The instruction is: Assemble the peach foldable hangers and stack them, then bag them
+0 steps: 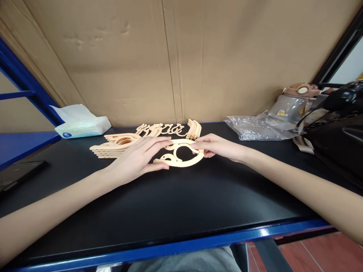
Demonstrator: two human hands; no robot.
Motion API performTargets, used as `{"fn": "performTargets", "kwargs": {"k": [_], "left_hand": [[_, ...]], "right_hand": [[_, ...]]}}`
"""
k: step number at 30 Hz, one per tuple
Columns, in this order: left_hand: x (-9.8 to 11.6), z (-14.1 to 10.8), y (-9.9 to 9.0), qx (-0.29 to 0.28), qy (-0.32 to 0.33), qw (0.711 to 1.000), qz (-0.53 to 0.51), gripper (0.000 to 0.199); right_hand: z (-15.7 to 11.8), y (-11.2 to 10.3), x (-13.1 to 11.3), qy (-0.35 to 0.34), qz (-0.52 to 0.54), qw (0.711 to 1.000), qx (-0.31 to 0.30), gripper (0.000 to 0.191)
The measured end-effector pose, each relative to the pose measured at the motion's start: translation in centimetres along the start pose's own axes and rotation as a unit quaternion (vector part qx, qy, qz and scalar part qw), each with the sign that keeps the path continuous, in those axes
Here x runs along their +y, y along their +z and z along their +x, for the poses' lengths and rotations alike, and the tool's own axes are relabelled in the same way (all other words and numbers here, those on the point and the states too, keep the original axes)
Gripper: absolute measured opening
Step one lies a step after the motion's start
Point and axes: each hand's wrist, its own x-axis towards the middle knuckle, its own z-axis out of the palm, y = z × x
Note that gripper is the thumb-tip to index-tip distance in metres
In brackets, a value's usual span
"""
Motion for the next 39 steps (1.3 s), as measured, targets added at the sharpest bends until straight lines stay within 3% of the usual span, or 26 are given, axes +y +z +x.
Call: {"fn": "performTargets", "kwargs": {"k": [7, 17, 25, 39], "left_hand": [[0.0, 0.0, -0.3, -0.024, 0.01, 0.999, -0.027, 0.068], [0.5, -0.4, -0.5, -0.035, 0.006, 0.998, -0.057, 0.068], [1.3, -0.4, -0.9, -0.034, -0.027, 0.996, -0.078, 0.061], [1.1, -0.5, -1.2, -0.025, -0.017, 0.994, -0.101, 0.064]], "right_hand": [[-0.1, 0.3, 0.2, -0.007, -0.002, 1.0, -0.016, 0.032], [0.0, 0.8, 0.4, -0.006, 0.001, 1.0, -0.023, 0.035], [-0.4, 1.4, -0.1, -0.038, -0.092, 0.995, -0.008, 0.034], [-0.3, 1.4, 0.1, -0.009, -0.011, 0.999, -0.042, 0.031]]}}
